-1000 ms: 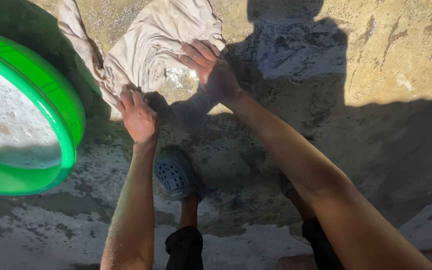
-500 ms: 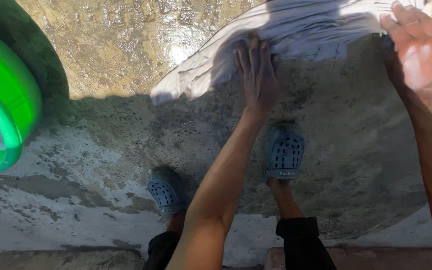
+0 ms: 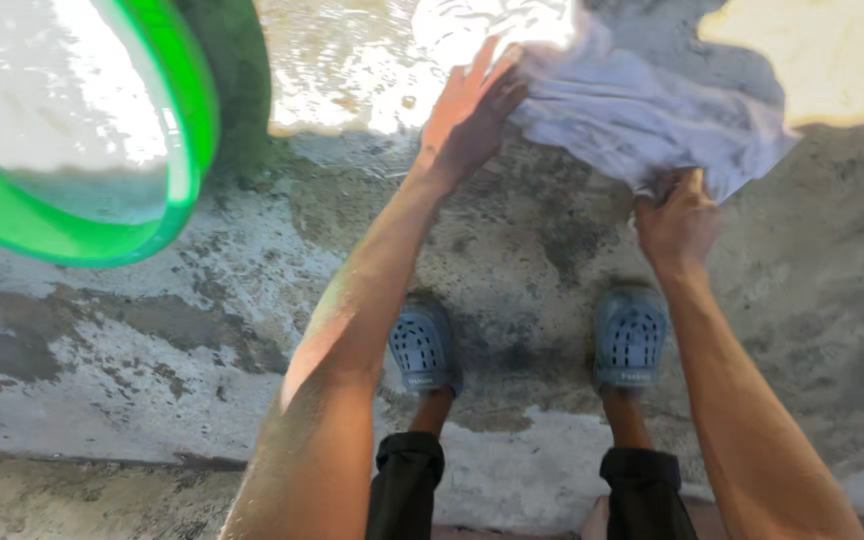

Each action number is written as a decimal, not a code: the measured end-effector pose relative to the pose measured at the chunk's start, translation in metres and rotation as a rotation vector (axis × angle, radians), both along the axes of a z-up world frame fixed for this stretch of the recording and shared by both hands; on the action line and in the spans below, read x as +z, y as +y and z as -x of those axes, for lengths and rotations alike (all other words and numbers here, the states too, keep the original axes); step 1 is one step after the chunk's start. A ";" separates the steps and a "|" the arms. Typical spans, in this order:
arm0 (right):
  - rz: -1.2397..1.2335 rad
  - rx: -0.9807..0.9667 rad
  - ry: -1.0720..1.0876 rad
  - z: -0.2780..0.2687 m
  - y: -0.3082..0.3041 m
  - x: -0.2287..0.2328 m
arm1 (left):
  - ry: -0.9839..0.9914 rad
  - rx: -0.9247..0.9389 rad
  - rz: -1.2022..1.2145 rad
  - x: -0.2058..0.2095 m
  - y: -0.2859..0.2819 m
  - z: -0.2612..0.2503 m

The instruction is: The person washes a garment by hand using a bucket of soapy water, scrubbing it against a concrete floor and wringing it out several times before discarding the used water on grass.

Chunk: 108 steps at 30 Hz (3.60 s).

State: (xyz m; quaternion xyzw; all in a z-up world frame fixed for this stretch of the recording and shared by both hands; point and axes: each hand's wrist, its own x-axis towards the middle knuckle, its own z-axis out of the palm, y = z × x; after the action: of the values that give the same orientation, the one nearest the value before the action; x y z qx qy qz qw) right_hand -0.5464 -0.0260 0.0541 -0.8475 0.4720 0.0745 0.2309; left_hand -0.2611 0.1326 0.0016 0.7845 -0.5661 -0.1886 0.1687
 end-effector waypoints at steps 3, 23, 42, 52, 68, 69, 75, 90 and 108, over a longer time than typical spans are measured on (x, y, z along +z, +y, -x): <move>0.019 0.259 -0.187 -0.081 0.058 -0.012 | -0.229 0.149 -0.017 0.002 0.099 -0.056; -0.025 1.047 -0.201 -0.111 0.185 -0.010 | 0.185 1.261 -0.438 0.006 0.228 0.172; -1.638 -0.704 -0.038 0.002 0.237 0.030 | 0.858 1.767 0.068 0.156 0.174 0.260; -1.795 -0.502 -0.208 -0.154 0.318 0.273 | 0.892 1.567 0.387 0.406 0.279 0.111; -1.271 0.096 -0.508 -0.467 0.327 0.322 | 0.215 1.284 0.168 0.406 0.380 -0.216; -1.174 0.148 -0.445 -0.473 0.323 0.308 | 0.273 1.294 0.065 0.396 0.385 -0.227; -0.495 0.420 -0.013 -0.465 0.294 0.270 | 0.371 1.181 -0.084 0.332 0.393 -0.247; -0.477 0.527 0.202 -0.481 0.325 0.242 | 0.418 0.608 -0.417 0.275 0.373 -0.303; -0.215 0.256 0.085 -0.473 0.426 -0.018 | 0.062 -0.081 -0.550 0.026 0.460 -0.359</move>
State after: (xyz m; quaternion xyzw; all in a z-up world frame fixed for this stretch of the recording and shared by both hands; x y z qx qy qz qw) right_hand -0.0730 0.3995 0.0362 -0.8673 0.3587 0.1891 0.2887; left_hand 0.0983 0.5930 0.0274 0.7714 -0.5191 -0.3658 -0.0411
